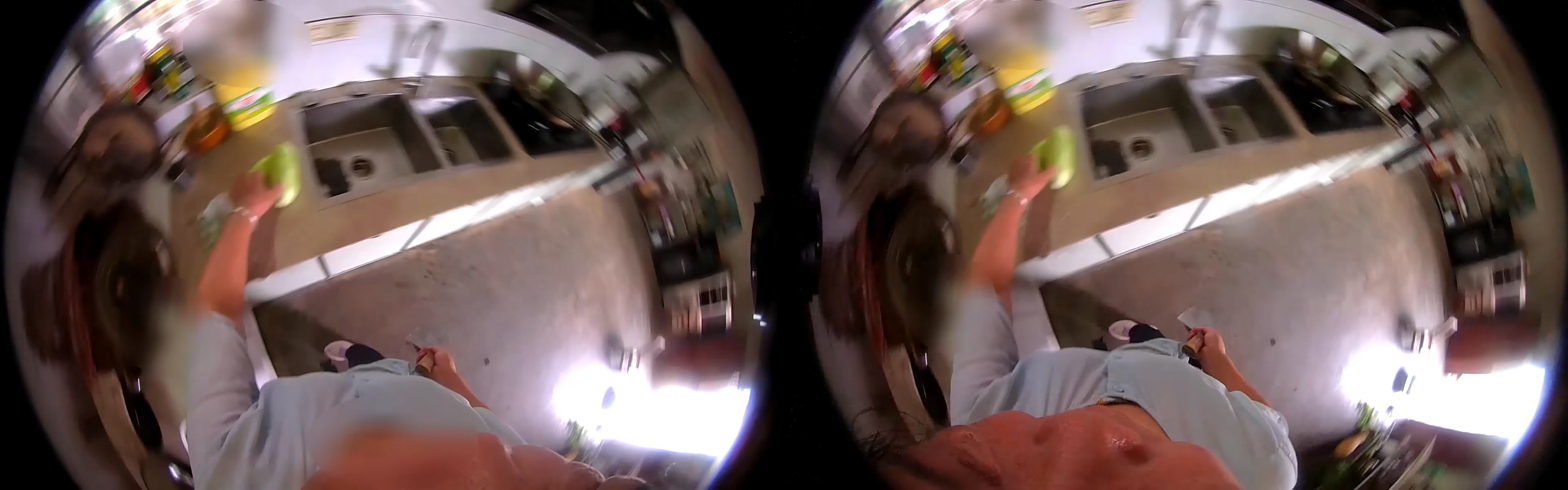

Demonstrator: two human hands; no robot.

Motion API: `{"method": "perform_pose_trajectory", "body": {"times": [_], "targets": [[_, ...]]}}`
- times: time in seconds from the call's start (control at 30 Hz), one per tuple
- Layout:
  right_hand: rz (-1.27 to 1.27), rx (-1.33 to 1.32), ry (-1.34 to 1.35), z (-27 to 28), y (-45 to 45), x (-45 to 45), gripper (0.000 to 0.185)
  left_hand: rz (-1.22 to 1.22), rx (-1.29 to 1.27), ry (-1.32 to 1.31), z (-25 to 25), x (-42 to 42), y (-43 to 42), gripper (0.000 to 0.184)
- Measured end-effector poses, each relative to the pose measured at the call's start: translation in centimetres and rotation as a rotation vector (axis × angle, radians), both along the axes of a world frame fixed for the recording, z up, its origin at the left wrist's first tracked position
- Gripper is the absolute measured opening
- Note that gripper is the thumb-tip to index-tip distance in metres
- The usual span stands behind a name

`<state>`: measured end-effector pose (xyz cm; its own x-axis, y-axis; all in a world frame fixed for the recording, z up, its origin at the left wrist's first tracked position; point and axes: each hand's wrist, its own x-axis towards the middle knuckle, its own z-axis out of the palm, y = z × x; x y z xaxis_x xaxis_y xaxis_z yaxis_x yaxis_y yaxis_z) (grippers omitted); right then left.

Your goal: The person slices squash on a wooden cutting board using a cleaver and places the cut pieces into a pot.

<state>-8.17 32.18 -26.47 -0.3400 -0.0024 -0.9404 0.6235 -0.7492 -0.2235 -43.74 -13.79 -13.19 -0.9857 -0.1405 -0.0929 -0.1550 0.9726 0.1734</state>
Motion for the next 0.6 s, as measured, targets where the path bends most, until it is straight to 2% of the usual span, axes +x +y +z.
{"method": "perform_pose_trajectory", "body": {"times": [0.07,0.13,0.23,0.33,0.47,0.6], "targets": [[-0.085,0.086,-0.059,1.8,-0.5,0.8,0.016,0.075,0.024,-0.001,-2.7,-3.9,0.0,0.085],[-0.121,0.079,-0.064,0.8,0.1,2.5,0.017,0.139,-0.025,-0.145,-2.6,-6.0,0.7,0.086],[-0.190,0.088,-0.089,2.1,-0.9,3.3,0.017,0.167,-0.076,-0.156,-3.1,-7.4,1.6,0.089],[-0.251,-0.011,-0.097,0.1,-0.7,4.6,0.015,0.235,0.052,-0.352,-1.4,-8.1,1.9,0.087],[-0.242,0.016,-0.103,-0.4,-0.7,4.2,0.013,0.128,0.018,-0.487,-3.7,-10.6,-0.6,0.091],[-0.237,-0.007,-0.108,-1.1,-0.9,3.3,0.012,-0.098,-0.006,-0.538,-3.2,-10.2,-1.5,0.093]]}}
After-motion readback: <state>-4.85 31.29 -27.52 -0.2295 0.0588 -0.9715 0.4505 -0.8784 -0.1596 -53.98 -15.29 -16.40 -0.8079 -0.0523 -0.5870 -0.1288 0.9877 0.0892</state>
